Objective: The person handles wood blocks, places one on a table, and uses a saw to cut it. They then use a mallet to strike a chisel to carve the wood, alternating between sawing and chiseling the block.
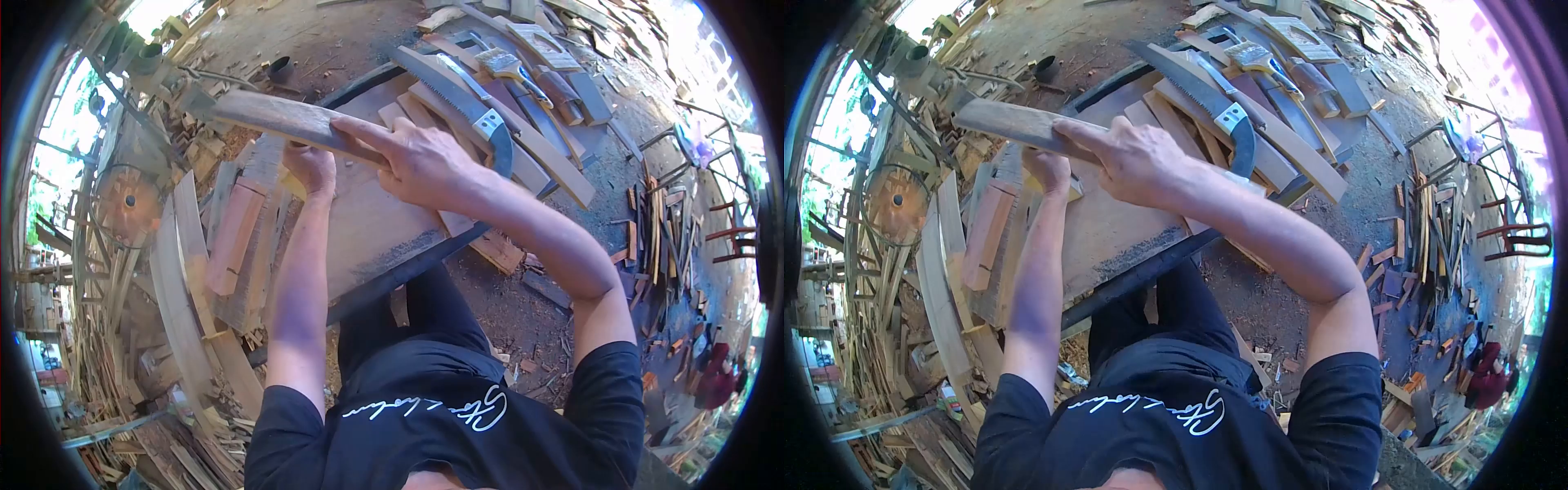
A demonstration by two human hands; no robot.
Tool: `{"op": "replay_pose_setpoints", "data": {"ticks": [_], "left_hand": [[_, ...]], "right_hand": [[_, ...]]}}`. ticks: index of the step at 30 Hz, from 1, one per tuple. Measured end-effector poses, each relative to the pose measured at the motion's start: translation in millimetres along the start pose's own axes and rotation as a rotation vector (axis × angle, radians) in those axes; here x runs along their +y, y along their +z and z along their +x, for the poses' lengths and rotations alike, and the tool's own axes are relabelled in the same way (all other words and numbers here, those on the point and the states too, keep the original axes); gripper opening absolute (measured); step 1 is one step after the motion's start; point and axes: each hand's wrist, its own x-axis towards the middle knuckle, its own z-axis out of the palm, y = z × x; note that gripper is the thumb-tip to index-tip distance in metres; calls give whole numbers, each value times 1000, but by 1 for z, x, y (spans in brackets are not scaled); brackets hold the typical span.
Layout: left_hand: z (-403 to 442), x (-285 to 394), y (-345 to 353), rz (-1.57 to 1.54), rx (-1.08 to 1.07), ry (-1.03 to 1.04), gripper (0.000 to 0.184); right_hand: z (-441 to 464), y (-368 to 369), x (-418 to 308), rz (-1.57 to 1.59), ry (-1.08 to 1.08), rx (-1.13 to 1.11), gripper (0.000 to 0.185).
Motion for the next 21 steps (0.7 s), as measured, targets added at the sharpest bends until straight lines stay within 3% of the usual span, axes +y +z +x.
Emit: {"op": "replay_pose_setpoints", "data": {"ticks": [2, 4, 5, 6, 7, 8, 10, 12, 17, 19, 21], "left_hand": [[3, -6, 12, 21, 126, 11, 24], [0, -11, 10, -16, 93, -39, 23], [0, 6, 7, -51, 66, -86, 23], [-3, 26, 4, 133, 62, 112, 24], [-3, 21, 3, 132, 58, 112, 24], [-2, 11, 1, 55, 28, 30, 24], [-3, -3, 3, -20, 4, -47, 25], [-4, -9, 7, -156, 50, -90, 27], [-9, 2, 1, -95, 21, -230, 27], [-6, 19, -1, -122, 19, -210, 26], [-4, 17, 2, -127, 42, -170, 24]], "right_hand": [[1, -20, -2, -10, -168, 117, 66], [1, -35, -14, 26, -268, 345, 66], [2, -41, -21, 31, -256, 341, 66], [5, -48, -26, 88, -360, 517, 65], [7, -51, -29, 142, -469, 696, 64], [6, -45, -26, 133, -434, 688, 67], [6, -25, -12, -19, -131, 215, 69], [25, 34, 37, 125, -250, 292, 59], [5, -37, -5, 9, -197, 303, 60], [3, -42, -12, 152, -383, 651, 59], [8, -17, -1, 206, -422, 754, 60]]}}
